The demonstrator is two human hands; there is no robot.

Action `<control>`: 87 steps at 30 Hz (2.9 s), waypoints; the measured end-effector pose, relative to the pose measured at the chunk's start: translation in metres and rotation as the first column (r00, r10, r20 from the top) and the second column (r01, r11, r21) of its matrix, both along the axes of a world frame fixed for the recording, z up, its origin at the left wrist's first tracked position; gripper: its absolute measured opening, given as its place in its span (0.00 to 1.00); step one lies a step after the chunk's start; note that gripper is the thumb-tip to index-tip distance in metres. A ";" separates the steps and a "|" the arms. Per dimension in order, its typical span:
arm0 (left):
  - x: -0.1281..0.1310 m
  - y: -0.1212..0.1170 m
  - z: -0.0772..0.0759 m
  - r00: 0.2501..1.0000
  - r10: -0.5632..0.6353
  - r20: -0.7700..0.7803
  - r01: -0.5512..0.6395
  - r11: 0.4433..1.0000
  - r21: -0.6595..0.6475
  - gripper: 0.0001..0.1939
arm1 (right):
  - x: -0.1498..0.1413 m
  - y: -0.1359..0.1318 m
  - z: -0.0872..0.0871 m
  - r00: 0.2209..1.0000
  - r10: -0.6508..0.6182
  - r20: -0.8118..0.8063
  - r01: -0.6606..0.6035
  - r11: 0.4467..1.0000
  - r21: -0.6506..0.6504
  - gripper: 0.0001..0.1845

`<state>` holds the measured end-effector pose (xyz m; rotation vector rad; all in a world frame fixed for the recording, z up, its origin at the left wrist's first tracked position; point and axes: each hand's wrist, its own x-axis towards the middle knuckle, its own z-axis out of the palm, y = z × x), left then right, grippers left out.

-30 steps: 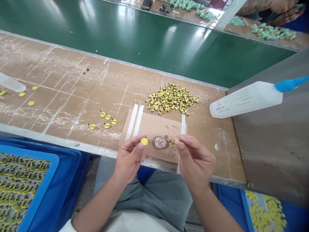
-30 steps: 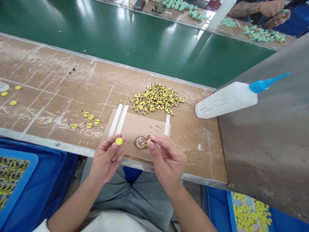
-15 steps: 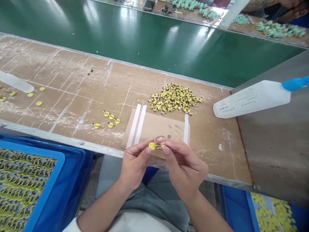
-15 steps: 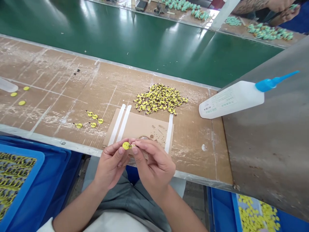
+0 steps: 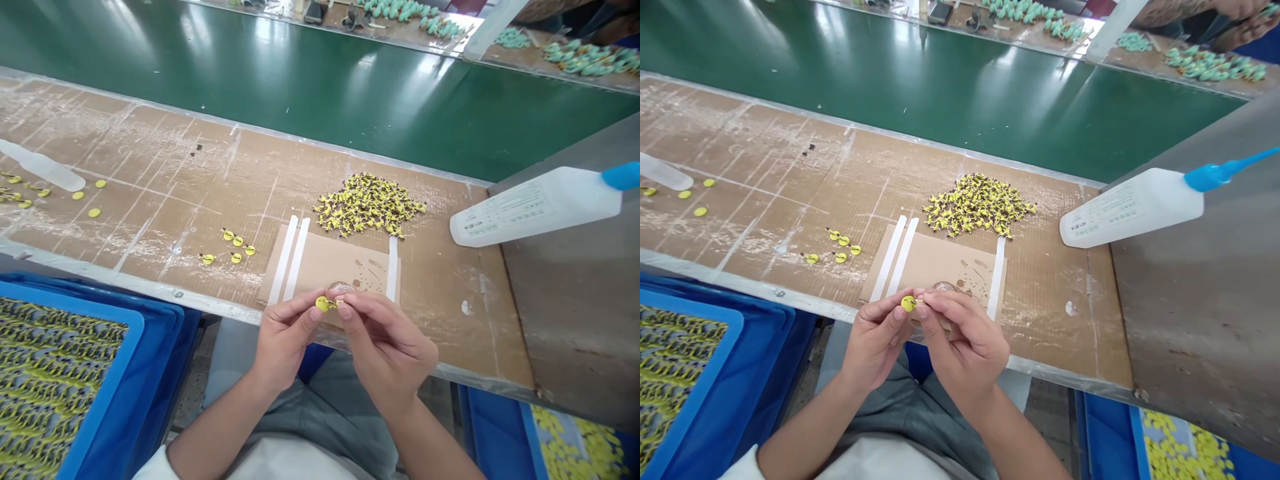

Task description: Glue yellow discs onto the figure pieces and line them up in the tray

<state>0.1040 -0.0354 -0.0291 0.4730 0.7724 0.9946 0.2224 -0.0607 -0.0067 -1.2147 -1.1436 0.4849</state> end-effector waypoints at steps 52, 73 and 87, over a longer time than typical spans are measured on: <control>-0.005 -0.010 -0.009 0.982 0.086 -0.166 -0.052 0.978 0.201 0.11 | 0.001 -0.005 -0.002 0.997 0.014 0.082 -0.013 1.000 -0.020 0.17; -0.009 -0.013 0.001 0.878 0.268 -0.396 -0.029 0.856 0.516 0.13 | 0.004 -0.005 0.005 0.995 0.026 -0.098 -0.037 0.993 -0.113 0.12; -0.017 -0.016 0.007 0.845 0.283 -0.454 0.070 0.783 0.618 0.20 | 0.000 -0.005 0.007 0.988 0.009 -0.155 -0.022 0.996 -0.082 0.12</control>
